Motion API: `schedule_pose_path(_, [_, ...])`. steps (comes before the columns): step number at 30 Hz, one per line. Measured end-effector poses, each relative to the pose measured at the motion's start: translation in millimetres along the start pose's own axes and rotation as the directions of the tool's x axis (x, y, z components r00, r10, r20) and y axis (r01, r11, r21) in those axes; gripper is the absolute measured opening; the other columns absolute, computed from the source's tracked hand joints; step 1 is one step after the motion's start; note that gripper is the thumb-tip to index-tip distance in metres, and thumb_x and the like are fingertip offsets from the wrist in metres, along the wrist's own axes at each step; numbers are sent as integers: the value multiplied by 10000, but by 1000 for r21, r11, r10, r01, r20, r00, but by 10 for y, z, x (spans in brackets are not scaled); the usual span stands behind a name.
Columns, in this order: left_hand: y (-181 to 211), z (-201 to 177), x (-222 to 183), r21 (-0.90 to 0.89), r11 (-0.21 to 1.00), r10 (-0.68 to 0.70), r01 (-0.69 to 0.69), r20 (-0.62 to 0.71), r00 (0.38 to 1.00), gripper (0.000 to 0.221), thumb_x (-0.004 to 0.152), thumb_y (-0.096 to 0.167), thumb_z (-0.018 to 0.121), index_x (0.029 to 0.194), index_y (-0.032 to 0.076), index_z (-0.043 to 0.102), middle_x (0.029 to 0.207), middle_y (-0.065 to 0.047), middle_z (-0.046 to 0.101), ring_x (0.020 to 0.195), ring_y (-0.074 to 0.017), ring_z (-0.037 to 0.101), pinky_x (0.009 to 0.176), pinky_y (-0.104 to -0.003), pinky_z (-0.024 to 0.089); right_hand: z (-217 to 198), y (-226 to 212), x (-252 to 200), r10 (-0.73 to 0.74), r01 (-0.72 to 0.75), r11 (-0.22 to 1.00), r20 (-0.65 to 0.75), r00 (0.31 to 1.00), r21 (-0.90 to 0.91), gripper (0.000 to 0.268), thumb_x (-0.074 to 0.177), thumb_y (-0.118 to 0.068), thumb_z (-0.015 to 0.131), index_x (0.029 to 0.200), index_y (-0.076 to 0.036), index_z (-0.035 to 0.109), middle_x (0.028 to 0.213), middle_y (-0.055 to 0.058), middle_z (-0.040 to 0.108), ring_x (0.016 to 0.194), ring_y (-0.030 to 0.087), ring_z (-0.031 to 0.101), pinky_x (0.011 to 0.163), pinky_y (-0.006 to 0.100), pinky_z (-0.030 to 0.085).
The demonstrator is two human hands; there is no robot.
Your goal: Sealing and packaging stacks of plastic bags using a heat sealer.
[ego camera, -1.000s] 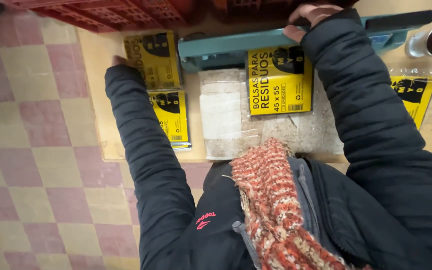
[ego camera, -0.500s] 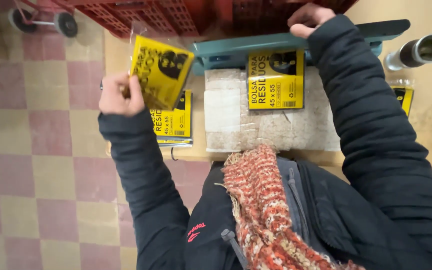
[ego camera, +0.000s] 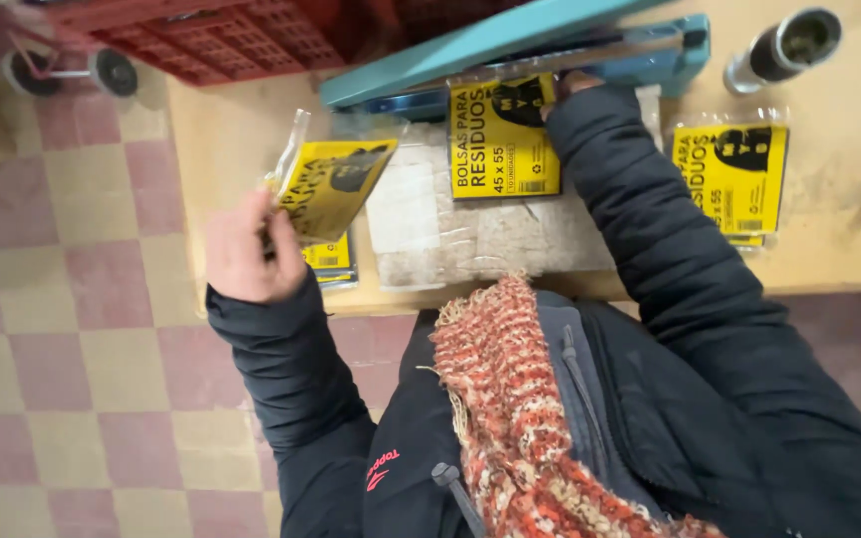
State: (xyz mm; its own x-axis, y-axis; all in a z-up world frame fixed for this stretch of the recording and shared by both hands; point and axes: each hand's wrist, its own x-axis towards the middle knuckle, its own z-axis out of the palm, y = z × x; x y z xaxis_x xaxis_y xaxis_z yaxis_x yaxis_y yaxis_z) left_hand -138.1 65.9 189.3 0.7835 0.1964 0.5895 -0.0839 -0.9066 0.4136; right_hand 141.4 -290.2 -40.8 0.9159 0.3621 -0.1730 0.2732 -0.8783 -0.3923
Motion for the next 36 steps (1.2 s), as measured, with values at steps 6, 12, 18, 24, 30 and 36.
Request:
schedule_pose_path(6, [522, 350, 99, -43, 989, 142, -139, 63, 988, 352, 966, -104, 711, 1291, 0, 623, 1021, -143, 673, 866, -316, 634, 778, -386, 536, -613, 1290, -966, 119, -105, 902, -6, 993, 420, 496, 929, -200, 772, 1337, 15, 588, 1178, 244, 694, 1079, 337, 682, 908, 429, 545])
schedule_pose_path(12, [835, 823, 66, -277, 958, 120, -71, 164, 979, 380, 932, -113, 698, 1286, 2, 625, 963, -121, 667, 808, -274, 626, 729, -351, 526, -351, 3022, -1605, 341, -294, 821, -7, 940, 490, 382, 984, -145, 721, 1305, 17, 591, 1153, 157, 708, 1032, 259, 687, 889, 388, 544])
schedule_pose_path(18, [983, 1359, -359, -557, 770, -178, 312, 282, 943, 297, 980, -56, 657, 1259, 38, 616, 1046, -62, 639, 813, -146, 609, 706, -267, 515, -499, 1936, -1635, 98, -40, 988, -402, 910, 151, 604, 851, -258, 906, 1271, 8, 564, 1247, 203, 607, 1155, 341, 578, 996, 430, 492])
schedule_pose_path(24, [666, 2045, -880, -778, 268, -357, 568, 468, 808, 157, 1018, 13, 625, 1159, 60, 576, 1082, -16, 621, 953, -89, 588, 864, -254, 498, -323, 364, -1209, -297, 96, 290, -6, 955, 952, 512, 964, -226, 764, 1391, -52, 542, 1288, 70, 640, 1214, 190, 603, 1062, 335, 493])
schedule_pose_path(30, [126, 2425, -788, -427, 615, -469, 662, 477, 743, 121, 954, 103, 700, 1000, 72, 592, 834, -53, 638, 758, -139, 604, 718, -304, 527, -146, -86, -652, -60, 2, 660, 50, 997, 751, 216, 1064, -251, 648, 1128, -55, 713, 983, 60, 732, 897, 161, 666, 819, 328, 540])
schedule_pose_path(36, [-34, 2576, -398, -185, 891, -318, 415, 397, 861, 96, 940, 118, 614, 1023, 75, 591, 858, -193, 668, 826, -393, 654, 735, -475, 520, -128, -219, -98, -109, 177, 887, -180, 978, 426, 262, 1034, -309, 702, 1087, -54, 726, 994, 148, 716, 888, 291, 694, 785, 394, 545])
